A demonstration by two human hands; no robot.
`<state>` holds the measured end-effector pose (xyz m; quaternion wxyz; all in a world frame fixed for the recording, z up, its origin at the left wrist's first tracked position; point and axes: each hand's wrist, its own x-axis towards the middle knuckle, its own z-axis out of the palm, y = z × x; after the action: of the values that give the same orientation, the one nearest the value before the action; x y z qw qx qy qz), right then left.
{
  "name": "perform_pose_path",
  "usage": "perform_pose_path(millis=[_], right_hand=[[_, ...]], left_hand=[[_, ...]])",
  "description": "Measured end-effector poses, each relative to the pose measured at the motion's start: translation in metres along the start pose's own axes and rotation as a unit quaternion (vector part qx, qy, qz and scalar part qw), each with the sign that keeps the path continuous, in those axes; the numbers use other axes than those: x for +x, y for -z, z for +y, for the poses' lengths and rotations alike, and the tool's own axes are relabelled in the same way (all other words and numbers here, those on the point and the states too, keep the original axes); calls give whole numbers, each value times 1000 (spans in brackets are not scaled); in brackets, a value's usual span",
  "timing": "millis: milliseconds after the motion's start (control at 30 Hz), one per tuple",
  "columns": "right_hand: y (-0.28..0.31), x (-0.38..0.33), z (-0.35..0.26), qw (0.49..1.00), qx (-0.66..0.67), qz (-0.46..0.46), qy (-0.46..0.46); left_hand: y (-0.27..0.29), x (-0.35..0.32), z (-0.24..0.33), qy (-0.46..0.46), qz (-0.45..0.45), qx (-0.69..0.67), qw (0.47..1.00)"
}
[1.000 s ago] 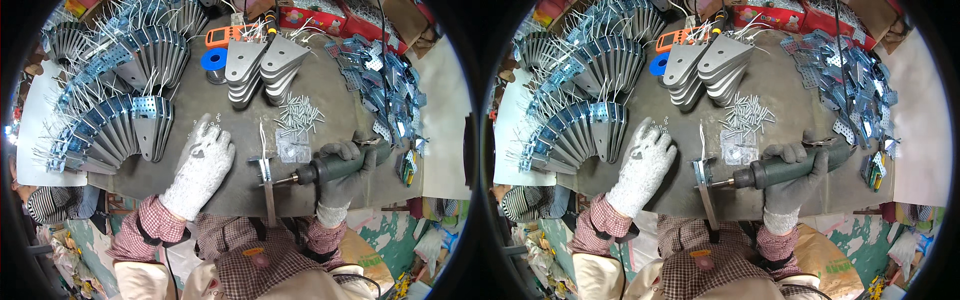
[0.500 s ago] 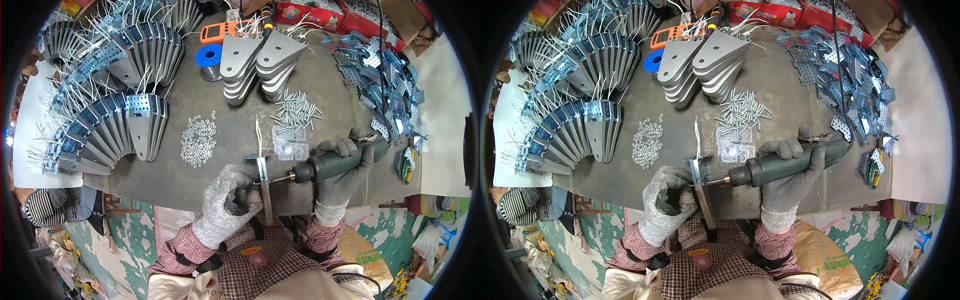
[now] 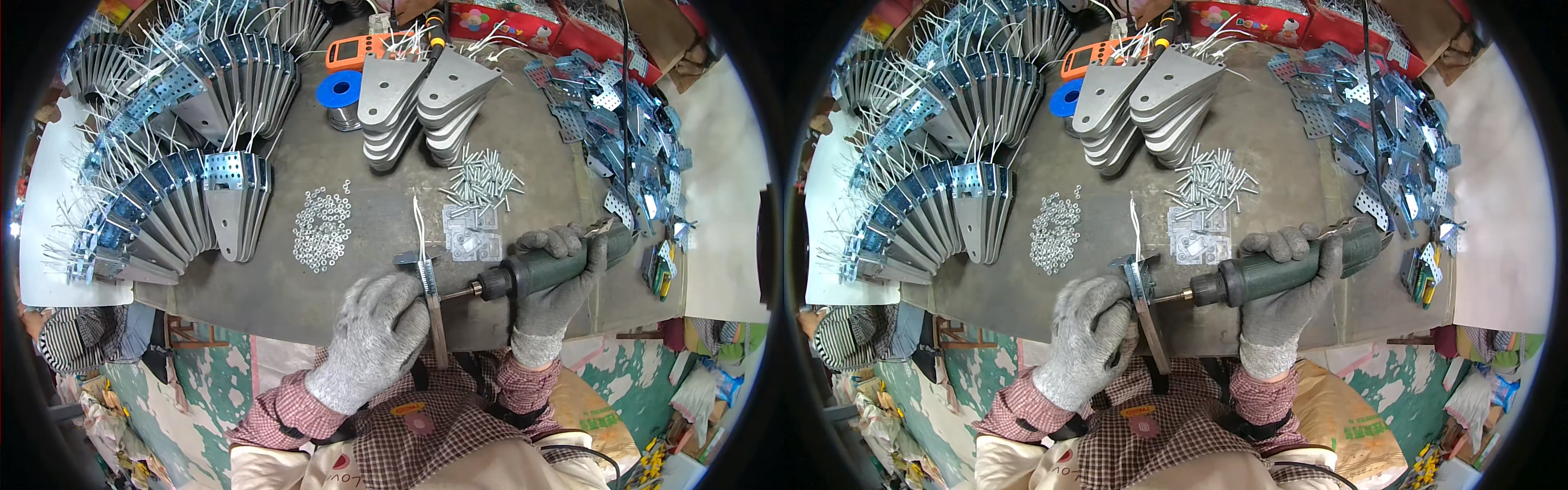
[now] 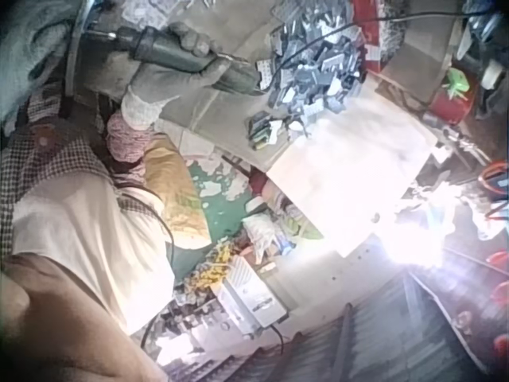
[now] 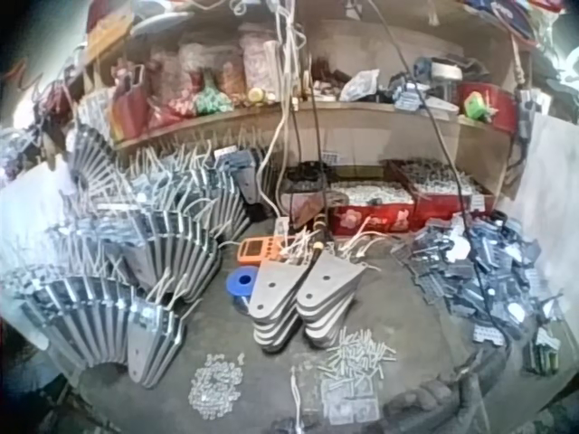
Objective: Assembly of metal brackets using an electric screwdriver to secure components.
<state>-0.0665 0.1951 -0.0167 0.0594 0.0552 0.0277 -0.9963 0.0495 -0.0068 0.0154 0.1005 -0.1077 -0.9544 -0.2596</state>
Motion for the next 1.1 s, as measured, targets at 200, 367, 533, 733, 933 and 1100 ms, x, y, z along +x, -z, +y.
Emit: perform_pose_path(millis=[200, 367, 533, 733, 933, 1100], right_hand=[[-3, 0, 0, 1000, -13, 15, 4], [-1, -1, 3, 998, 34, -40, -21], [2, 1, 1, 999, 29, -27, -24], [-2, 1, 4, 999, -34, 31, 20], [-3, -1, 12, 965, -228, 58, 117], [-5, -3, 12, 968, -229, 48, 93]], left_hand=[[21, 10, 15, 57, 38, -16, 998], [7, 6, 8, 132, 27, -241, 961], [3, 3, 16, 134, 44, -196, 970], [9, 4, 3, 89, 56, -174, 979], [6, -6, 5, 161, -20, -135, 977], [1, -16, 7, 171, -28, -147, 974]])
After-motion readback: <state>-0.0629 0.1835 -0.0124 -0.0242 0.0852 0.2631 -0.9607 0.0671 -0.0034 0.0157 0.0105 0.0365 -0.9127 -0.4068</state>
